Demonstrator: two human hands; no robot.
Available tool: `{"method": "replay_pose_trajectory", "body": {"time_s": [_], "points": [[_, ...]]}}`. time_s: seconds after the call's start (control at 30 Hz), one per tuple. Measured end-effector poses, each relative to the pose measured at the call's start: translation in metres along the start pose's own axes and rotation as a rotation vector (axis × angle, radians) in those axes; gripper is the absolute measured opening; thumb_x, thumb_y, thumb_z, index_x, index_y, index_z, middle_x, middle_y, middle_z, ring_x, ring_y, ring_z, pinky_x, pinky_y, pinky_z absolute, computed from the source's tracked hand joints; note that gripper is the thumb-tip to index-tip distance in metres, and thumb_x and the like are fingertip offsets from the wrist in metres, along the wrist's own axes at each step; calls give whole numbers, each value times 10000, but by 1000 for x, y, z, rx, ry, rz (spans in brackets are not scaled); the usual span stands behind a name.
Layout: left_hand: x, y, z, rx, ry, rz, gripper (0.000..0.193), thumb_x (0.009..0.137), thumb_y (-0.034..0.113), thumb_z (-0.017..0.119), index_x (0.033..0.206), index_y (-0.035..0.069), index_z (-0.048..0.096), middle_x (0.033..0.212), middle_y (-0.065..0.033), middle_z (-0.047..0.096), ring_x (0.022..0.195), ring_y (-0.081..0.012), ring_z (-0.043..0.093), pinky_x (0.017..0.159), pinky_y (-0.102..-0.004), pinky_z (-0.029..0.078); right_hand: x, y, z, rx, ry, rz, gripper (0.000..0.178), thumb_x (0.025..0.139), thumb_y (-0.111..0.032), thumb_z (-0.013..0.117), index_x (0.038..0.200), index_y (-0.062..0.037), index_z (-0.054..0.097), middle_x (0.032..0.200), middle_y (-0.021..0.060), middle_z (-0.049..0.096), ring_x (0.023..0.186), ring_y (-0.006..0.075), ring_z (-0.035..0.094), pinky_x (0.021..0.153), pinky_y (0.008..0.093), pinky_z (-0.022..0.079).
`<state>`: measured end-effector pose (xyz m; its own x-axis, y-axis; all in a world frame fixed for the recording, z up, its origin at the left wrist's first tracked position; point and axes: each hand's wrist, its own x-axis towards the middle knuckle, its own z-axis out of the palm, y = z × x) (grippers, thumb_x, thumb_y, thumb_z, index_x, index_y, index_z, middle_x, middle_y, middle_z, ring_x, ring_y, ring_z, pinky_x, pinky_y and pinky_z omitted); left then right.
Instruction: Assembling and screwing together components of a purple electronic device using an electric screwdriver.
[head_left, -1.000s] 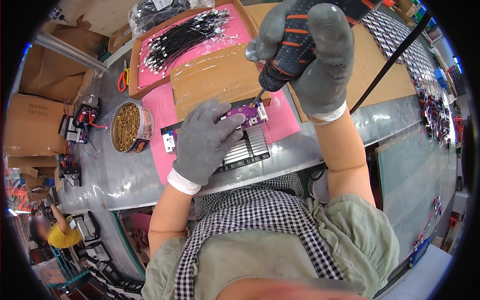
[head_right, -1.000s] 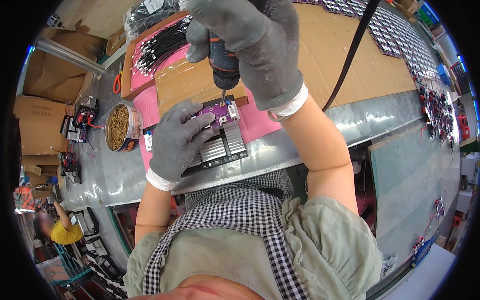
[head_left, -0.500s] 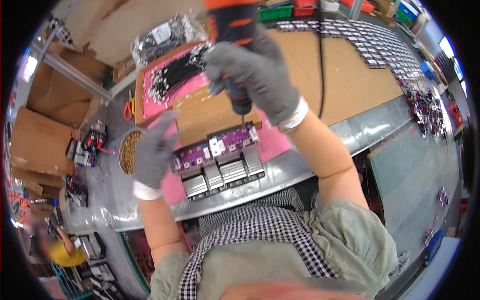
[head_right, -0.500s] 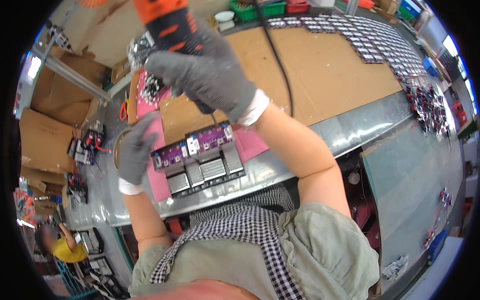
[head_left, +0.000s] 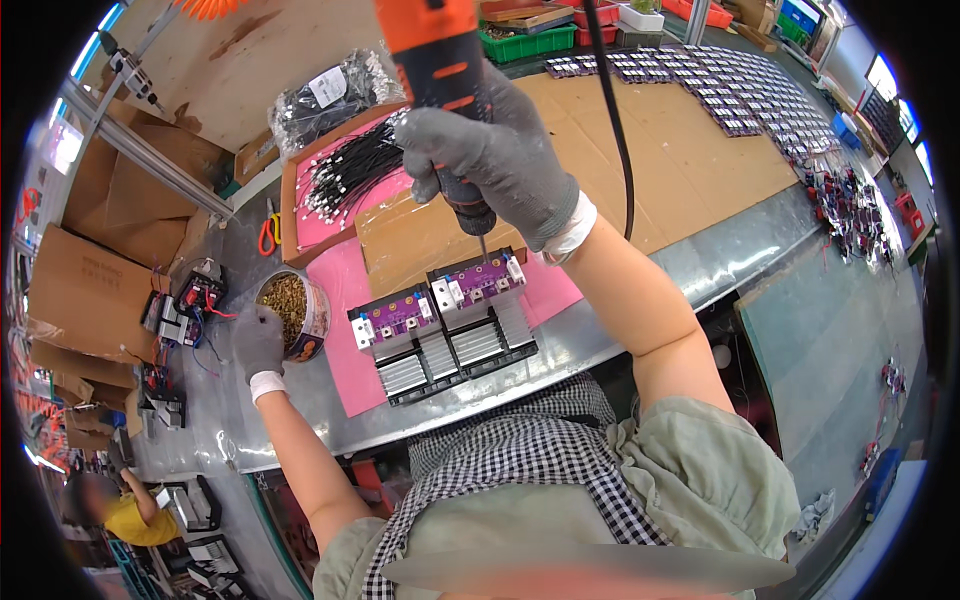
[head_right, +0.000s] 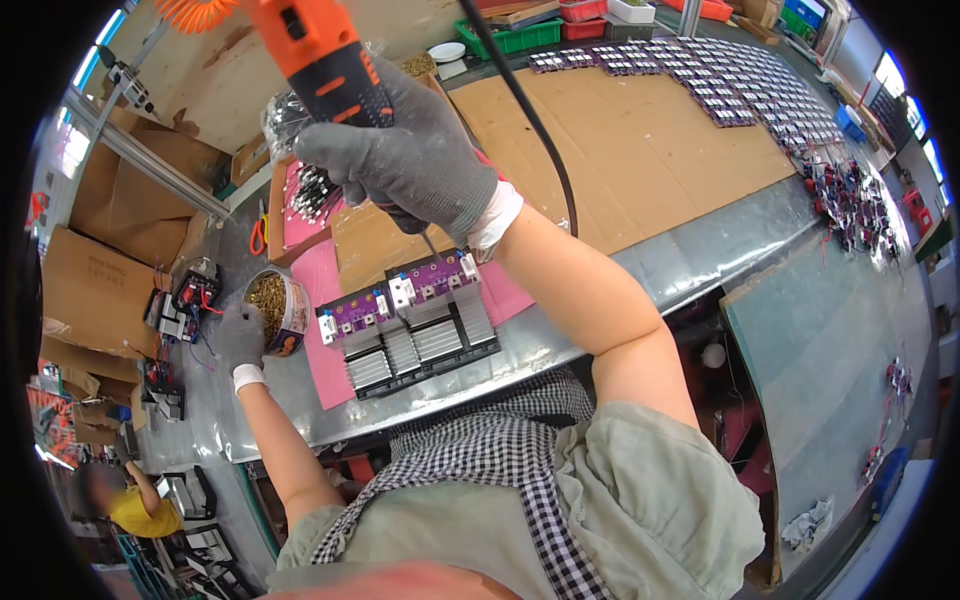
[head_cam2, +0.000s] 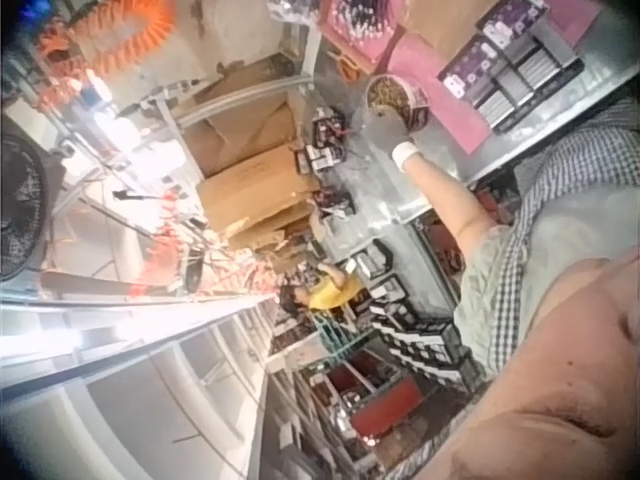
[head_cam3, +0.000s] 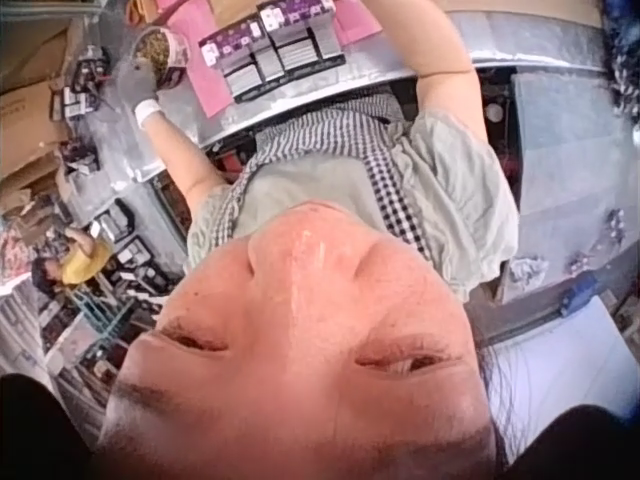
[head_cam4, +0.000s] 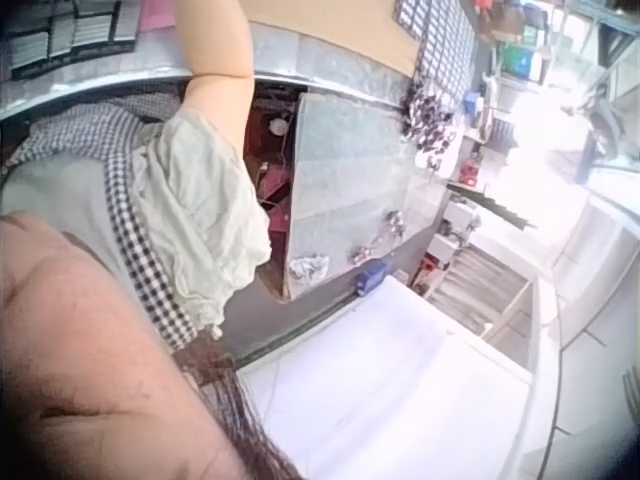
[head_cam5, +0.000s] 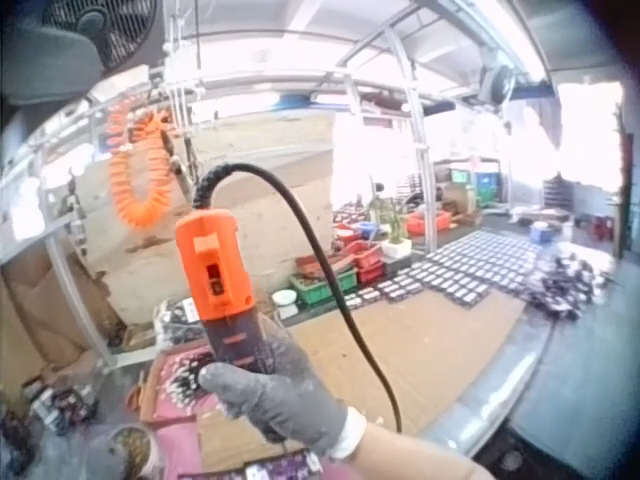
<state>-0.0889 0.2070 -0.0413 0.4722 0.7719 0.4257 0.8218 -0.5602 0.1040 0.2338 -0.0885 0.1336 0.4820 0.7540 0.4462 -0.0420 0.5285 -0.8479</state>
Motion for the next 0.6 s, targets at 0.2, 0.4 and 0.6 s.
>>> {"method": "replay_pose_trajectory", "body": {"time_s": [0.2, 0.4, 0.6], "points": [[-15, 42, -43, -672, 162, -76, 106, 848, 100, 708, 846, -2, 677, 785, -67, 681, 715, -142, 617, 679, -300, 499, 6, 11, 10, -35, 2, -89, 238, 953, -255, 647, 1029, -39, 580, 711, 70, 634, 558, 174, 623, 549, 303, 552], [-51, 147, -65, -1537, -110, -100, 222, 857, -9, 744, 1036, 24, 617, 899, -72, 686, 781, -122, 640, 735, -260, 521, 7, 11, 46, 240, -5, -374, 452, 993, -431, 601, 1133, -9, 525, 739, 92, 632, 642, 206, 651, 595, 340, 555], [-72, 177, -71, -1841, -207, -146, 225, 913, 26, 695, 1102, 45, 575, 948, -122, 716, 897, -202, 702, 819, -337, 552, -8, -10, 95, 214, 145, -313, 816, 963, -466, 674, 1505, -19, 259, 706, 59, 605, 593, 185, 625, 565, 332, 550]]}}
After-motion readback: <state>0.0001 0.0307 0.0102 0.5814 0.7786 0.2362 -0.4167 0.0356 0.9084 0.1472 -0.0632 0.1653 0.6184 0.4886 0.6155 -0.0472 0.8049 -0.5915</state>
